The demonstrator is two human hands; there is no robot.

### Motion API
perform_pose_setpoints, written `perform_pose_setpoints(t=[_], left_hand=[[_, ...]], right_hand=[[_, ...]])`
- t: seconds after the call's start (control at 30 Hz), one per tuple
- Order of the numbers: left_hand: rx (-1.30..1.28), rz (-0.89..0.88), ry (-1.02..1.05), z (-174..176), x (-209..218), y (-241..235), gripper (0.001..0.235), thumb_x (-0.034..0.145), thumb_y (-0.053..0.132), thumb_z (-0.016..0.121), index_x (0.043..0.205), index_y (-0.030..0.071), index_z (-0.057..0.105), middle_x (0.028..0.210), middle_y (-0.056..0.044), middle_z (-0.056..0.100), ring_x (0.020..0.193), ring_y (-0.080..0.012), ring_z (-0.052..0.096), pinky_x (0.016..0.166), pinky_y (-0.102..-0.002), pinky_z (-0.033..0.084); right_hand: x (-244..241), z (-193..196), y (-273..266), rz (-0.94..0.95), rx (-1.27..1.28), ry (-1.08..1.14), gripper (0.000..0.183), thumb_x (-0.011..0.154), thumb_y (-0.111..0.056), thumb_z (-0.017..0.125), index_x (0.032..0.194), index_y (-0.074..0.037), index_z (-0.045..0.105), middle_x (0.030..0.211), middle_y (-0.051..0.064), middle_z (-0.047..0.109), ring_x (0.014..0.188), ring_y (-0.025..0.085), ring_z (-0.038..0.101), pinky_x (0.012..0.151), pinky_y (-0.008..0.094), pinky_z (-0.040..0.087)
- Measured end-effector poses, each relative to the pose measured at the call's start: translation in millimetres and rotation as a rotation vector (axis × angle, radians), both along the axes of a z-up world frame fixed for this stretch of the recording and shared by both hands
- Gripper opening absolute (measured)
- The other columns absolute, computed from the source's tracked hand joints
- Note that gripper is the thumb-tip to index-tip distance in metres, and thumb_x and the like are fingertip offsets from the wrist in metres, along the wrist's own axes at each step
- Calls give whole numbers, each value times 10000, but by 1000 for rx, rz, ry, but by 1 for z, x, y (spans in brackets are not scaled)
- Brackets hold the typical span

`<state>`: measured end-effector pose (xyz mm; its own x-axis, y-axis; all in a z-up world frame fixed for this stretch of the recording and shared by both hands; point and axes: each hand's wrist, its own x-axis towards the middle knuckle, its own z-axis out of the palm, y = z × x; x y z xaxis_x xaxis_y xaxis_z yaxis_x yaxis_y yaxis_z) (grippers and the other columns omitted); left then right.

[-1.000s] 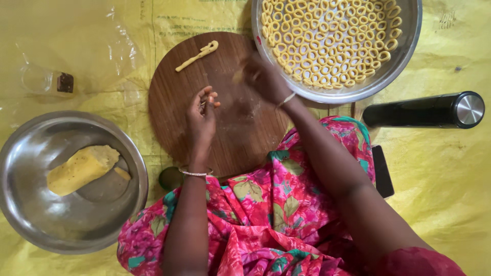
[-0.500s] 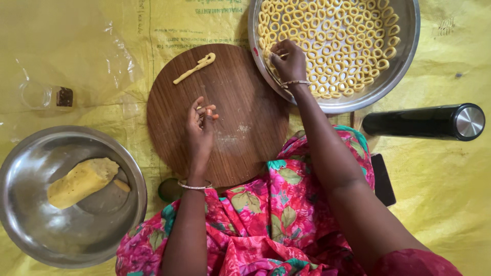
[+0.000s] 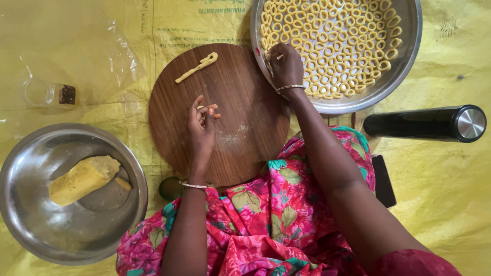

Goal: The person rolls small pieces of dough into thin ropes on a wooden board, then joins the ends to form rings. The finished rings are placed into a large metal tray. The person repeats this process continuously.

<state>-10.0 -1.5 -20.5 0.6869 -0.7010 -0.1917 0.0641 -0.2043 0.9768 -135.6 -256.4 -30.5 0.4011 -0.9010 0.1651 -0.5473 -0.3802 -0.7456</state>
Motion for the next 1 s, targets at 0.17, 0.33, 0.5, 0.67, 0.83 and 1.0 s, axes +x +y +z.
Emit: perform_pose_setpoints(t=[0.17,0.33,0.5,0.67,0.83,1.0], left_hand=[[-17,-2,-15,2,1,0,479,1082,158,549,1512,6,400,1171,-92,709,960,-107,693,855,-252,566],[-18,27,14,4,6,2,462,1072,159,552,1492,11,429,1173,-83,707,971,-105,693,867,-253,576],[42,89,-121,6,25,11,310,1070,177,603,1325,2,603,1160,-101,720,996,-155,702,903,-300,576],[279,67,-733,23,29,25,223,1025,106,638,1218,4,687,1192,-169,671,1116,-354,631,958,-470,510],[457,-6,-848,31,14,22,189,933,106,686,1100,18,703,1107,-165,633,1089,-369,593,885,-496,475],[288,44,-758,7,14,18,222,912,-11,630,1127,-22,682,1126,-191,592,1109,-370,576,956,-476,474]], right_hand=[[1,-6,1,22,-54,-30,93,836,-95,757,876,-45,689,869,123,685,816,302,687,700,421,518],[-1,-2,1,21,-84,-41,29,888,-65,721,901,-59,696,891,119,676,813,306,681,714,424,522],[-4,11,12,39,-200,-35,92,883,-42,719,966,-73,692,942,135,643,841,334,668,713,446,515],[12,23,60,225,-203,-75,195,869,-15,705,1048,-85,668,1034,169,619,933,394,636,761,479,514],[26,26,119,604,-5,-84,275,889,-39,667,1157,-98,675,1087,147,649,954,381,647,801,459,536],[49,23,142,702,-152,-41,275,893,-154,722,1164,-123,686,1075,112,642,1014,358,648,843,451,547]])
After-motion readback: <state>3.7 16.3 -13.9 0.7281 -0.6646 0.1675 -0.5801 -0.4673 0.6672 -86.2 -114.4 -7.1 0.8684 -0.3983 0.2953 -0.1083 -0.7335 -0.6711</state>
